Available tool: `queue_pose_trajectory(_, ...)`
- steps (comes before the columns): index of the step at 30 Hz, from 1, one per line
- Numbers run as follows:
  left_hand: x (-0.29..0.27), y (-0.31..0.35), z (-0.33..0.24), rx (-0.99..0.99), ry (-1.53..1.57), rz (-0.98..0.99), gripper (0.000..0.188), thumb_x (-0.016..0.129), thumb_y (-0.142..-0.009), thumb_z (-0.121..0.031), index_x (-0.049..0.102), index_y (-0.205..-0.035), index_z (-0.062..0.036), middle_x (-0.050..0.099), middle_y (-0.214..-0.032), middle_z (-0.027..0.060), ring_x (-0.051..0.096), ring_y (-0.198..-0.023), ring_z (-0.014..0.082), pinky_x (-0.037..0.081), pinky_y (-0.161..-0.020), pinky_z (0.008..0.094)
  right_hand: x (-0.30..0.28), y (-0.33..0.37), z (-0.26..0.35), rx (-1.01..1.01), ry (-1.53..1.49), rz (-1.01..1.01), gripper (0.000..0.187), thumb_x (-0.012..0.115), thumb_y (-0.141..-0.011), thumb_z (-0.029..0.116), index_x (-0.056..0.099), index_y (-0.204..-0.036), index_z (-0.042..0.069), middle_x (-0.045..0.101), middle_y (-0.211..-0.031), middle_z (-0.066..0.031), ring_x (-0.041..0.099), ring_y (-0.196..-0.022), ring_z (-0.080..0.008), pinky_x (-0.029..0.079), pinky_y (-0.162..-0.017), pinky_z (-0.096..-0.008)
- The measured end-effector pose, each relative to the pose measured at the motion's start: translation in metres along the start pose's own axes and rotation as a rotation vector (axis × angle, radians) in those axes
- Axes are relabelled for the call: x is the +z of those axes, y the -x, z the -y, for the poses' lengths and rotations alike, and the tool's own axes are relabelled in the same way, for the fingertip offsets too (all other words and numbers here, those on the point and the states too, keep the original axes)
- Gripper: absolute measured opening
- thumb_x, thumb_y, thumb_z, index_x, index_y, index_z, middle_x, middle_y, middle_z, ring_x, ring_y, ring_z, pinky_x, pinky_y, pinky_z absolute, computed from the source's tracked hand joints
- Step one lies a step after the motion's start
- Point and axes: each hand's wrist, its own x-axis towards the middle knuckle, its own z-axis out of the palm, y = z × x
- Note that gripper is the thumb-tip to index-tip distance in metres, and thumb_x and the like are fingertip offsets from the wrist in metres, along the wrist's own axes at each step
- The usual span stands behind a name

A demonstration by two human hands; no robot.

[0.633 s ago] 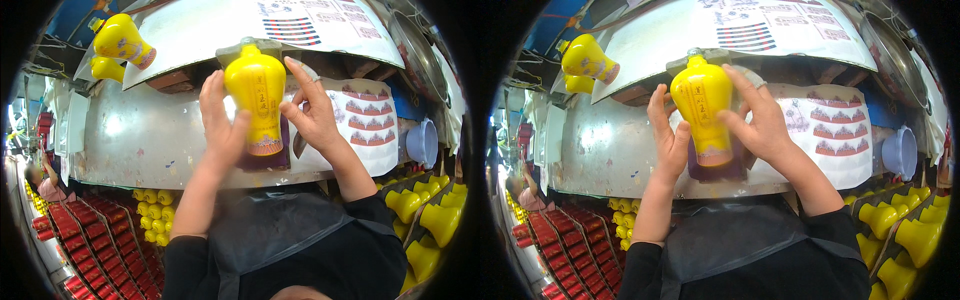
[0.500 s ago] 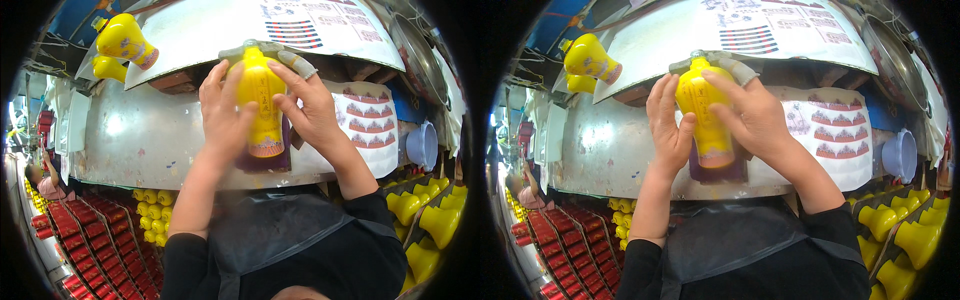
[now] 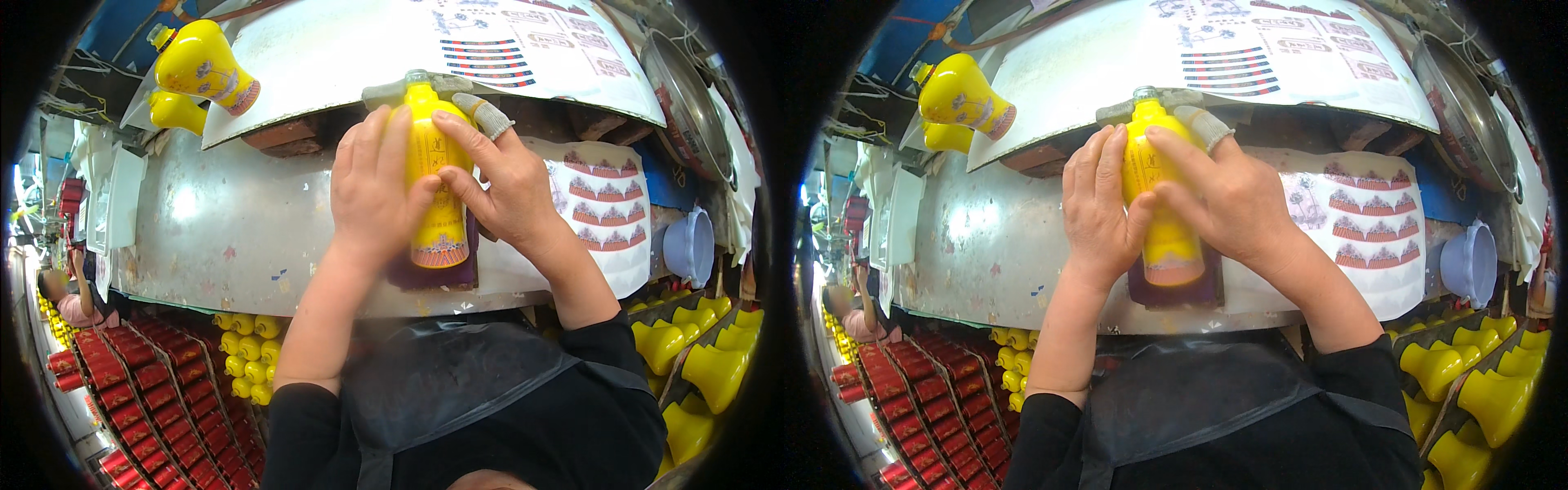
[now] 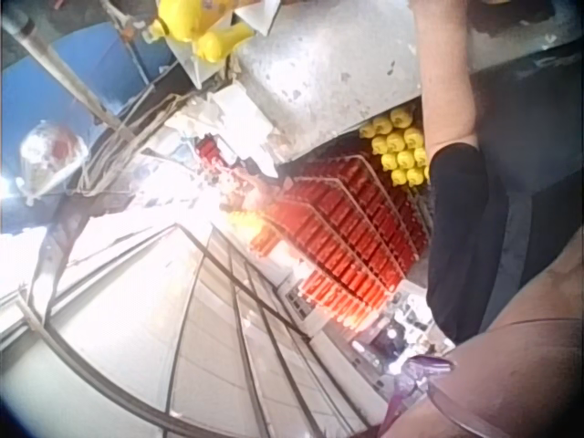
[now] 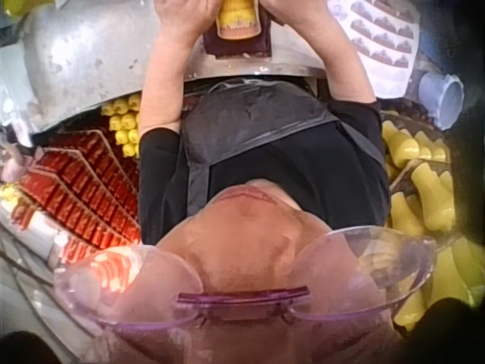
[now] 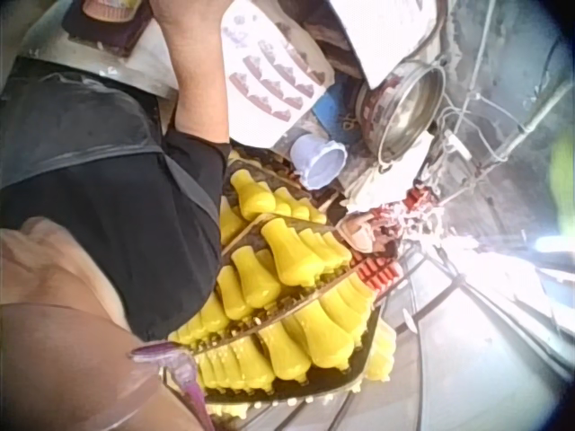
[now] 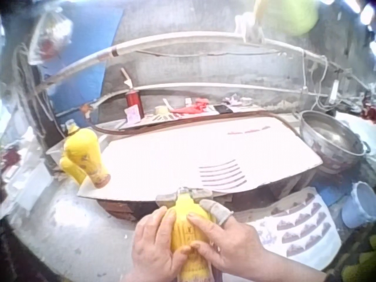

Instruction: The person applies decorative stickers to yellow ceramic vases. They peel stickers from a sheet, position them on the vase body and neck, smooth them down, and set the finished vases aside on the workbench.

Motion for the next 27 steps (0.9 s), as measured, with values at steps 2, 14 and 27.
queue_pose_trajectory(2,0.0,-0.001,-0.001,0.011,-0.021,-0.009,0.066,0.059,-0.098,-0.05,0.054,-0.143,-0.0027,0.051,-0.141,0.023,0.05,-0.126,0.0404,0.039,-0.111,0.0509,-0.001,0.0,-0.001,-0.004,-0.009,0.008,0.051,0.074,-0.094,0.024,0.063,-0.142,0.012,0.063,-0.134,-0.0251,0.068,-0.113,-0.0399,0.058,-0.091,-0.041)
queue_pose_trajectory(14,0.003,0.001,0.001,0.029,-0.038,0.02,0.067,0.056,-0.099,-0.05,0.05,-0.147,-0.0037,0.05,-0.143,0.0224,0.048,-0.127,0.0416,0.038,-0.112,0.0506,0.009,-0.001,-0.009,-0.044,-0.124,-0.083,0.052,0.074,-0.094,0.031,0.062,-0.142,0.017,0.068,-0.108,-0.0195,0.068,-0.075,-0.0281,0.056,-0.065,-0.0355)
queue_pose_trajectory(27,0.007,0.008,0.0,-0.047,0.117,0.023,0.091,0.068,-0.091,-0.052,0.035,-0.154,0.0031,0.042,-0.15,0.0272,0.039,-0.138,0.0457,0.029,-0.119,0.0543,-0.035,-0.006,-0.051,0.769,-1.355,-0.085,0.022,0.064,-0.1,0.014,0.062,-0.118,0.002,0.069,-0.107,-0.0075,0.068,-0.099,-0.0149,0.056,-0.091,-0.0273)
